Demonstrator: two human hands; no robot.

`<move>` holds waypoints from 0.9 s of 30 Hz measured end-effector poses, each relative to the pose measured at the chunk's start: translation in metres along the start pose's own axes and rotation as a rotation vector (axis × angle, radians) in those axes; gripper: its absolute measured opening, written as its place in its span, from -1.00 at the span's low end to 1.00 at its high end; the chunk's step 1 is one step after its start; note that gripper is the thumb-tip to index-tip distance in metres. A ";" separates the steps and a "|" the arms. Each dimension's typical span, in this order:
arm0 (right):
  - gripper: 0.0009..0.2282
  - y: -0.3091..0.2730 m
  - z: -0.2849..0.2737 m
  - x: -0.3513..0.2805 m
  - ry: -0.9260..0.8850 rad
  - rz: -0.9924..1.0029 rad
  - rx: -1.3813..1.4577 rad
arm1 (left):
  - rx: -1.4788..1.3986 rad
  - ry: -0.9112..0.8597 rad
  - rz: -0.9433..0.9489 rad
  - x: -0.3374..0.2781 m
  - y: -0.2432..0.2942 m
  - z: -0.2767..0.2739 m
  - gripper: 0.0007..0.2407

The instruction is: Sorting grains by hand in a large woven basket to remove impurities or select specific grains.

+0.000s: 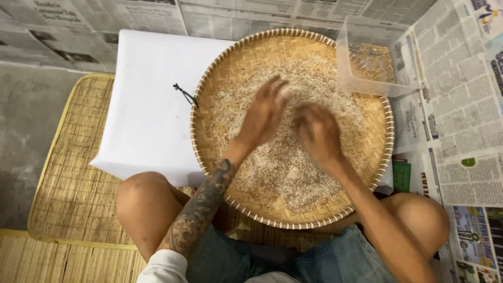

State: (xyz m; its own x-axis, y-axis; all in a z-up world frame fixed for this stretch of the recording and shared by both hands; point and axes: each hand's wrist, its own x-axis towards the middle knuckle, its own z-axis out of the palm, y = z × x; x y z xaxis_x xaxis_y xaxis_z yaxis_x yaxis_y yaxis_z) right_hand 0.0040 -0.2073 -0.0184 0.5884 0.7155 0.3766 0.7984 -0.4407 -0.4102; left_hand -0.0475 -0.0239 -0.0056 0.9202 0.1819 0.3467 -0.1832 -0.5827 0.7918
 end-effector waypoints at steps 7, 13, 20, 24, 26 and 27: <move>-0.67 -0.138 0.041 0.037 -0.360 -0.191 -0.095 | -0.062 0.323 0.084 0.007 0.014 -0.092 -0.52; -0.72 -0.130 0.081 0.027 -0.124 -0.367 -0.149 | -0.069 0.441 0.129 -0.009 0.036 -0.120 -0.60; -0.66 -0.071 0.067 0.030 -0.095 -0.022 -0.447 | -0.093 0.409 0.106 -0.009 0.037 -0.122 -0.61; -0.67 -0.089 0.067 0.026 0.002 -0.179 -0.358 | -0.096 0.411 0.101 -0.005 0.033 -0.118 -0.60; -0.54 -0.087 0.080 0.020 -0.135 -0.185 -0.367 | -0.088 0.405 0.094 -0.006 0.032 -0.114 -0.60; -0.49 -0.075 0.092 0.017 -0.115 -0.236 -0.370 | -0.085 0.396 0.093 -0.005 0.032 -0.113 -0.60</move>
State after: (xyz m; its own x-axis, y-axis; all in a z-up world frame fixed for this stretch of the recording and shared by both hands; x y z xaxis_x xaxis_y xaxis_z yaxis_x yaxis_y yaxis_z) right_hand -0.0578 -0.1123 -0.0577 0.3835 0.8661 0.3206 0.9133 -0.4073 0.0079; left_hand -0.0974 0.0459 0.0748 0.6971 0.4322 0.5721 -0.3025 -0.5462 0.7812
